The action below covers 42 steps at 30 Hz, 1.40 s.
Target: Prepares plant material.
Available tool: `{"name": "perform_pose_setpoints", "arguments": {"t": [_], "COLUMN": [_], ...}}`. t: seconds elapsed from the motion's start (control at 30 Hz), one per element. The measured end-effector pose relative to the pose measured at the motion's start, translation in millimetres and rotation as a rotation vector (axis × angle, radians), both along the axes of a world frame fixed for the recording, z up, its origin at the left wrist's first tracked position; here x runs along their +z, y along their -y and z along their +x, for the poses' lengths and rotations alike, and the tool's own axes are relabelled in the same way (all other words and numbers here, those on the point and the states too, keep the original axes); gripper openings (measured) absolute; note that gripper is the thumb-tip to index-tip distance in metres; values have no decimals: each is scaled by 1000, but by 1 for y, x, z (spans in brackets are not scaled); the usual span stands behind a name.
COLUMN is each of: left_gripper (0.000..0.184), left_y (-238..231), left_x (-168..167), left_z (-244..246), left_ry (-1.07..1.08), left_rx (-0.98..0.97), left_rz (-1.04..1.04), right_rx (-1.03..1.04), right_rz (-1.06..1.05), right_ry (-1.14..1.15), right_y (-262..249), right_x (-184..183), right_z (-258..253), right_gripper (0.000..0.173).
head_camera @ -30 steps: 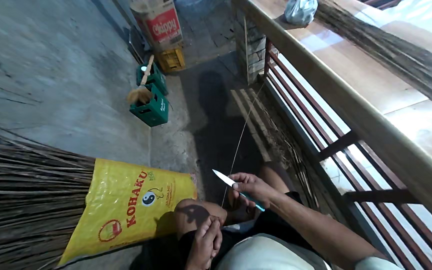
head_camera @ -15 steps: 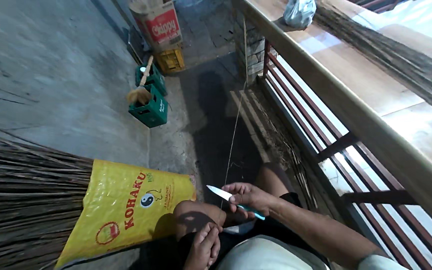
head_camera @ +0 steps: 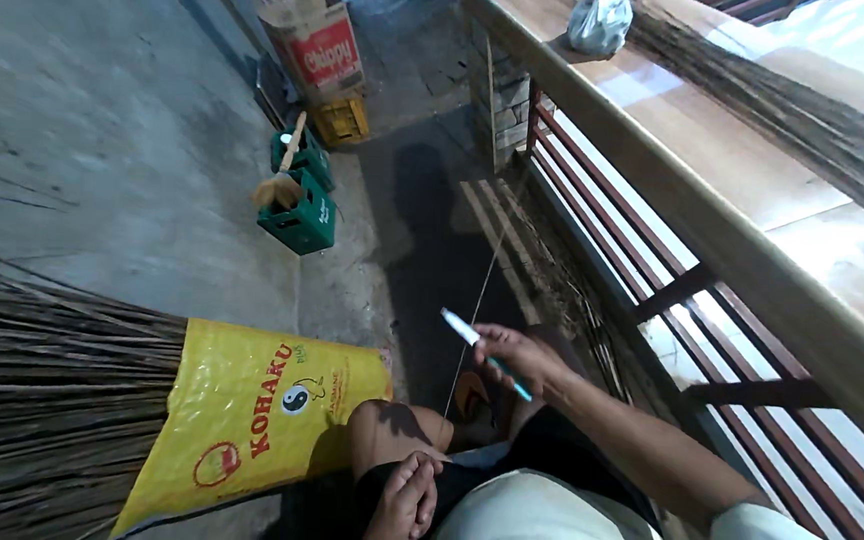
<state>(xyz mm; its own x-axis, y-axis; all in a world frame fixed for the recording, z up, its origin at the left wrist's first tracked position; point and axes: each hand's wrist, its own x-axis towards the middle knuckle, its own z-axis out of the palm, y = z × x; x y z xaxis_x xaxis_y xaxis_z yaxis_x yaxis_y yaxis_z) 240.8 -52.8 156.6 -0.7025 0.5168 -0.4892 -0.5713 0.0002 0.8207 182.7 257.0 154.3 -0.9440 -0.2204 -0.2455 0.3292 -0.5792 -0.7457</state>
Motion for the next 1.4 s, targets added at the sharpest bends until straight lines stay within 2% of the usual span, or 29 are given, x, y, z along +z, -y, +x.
{"name": "perform_pose_setpoints", "arguments": {"t": [0.07, 0.13, 0.23, 0.33, 0.43, 0.53, 0.63, 0.73, 0.93, 1.03, 1.13, 1.23, 1.33, 1.4], "left_gripper": [20, 21, 25, 22, 21, 22, 22, 22, 25, 23, 23, 27, 30, 31], "left_y": [3, 4, -5, -20, -25, -18, -5, 3, -3, 2, 8, 5, -3, -6], "left_x": [-2, -4, -6, -6, -6, -2, -1, -5, -4, -3, -2, -1, 1, 3], "left_z": [1, 1, -2, -5, -8, -8, -6, -4, -3, -4, -3, -3, -3, -2], "left_ry": [7, 10, -66, -171, -165, -98, -86, -55, 3, -10, -12, -19, -38, -36], "left_rx": [-5, -5, -14, 70, 112, 77, 41, 29, 22, -4, 5, 24, 46, 49], "left_rz": [-8, -27, -145, -228, -142, -52, -84, -43, 37, 57, 42, 9, 5, 23], "right_rx": [-155, -167, -68, 55, 184, 233, 41, -112, 243, 61, -94, 84, 329, 397], "right_rz": [-31, -50, -14, -9, -26, -11, 32, -14, -22, 21, -25, -2, 5, -31], "right_ry": [82, 83, 42, -1, -49, -81, -19, 27, -145, -111, -44, -95, -132, -142], "right_y": [-14, -13, 8, 36, 56, 50, 19, -4, 34, 18, -5, 8, 39, 48], "right_x": [3, 5, 3, -5, -11, -10, 4, 7, -1, 5, 10, 10, 0, -8], "right_z": [-13, -11, 5, 18, 28, 26, 4, -11, 21, 6, -12, 6, 32, 35], "right_gripper": [33, 37, 46, 46, 42, 38, 36, 38, 40, 36, 37, 42, 39, 37]}}
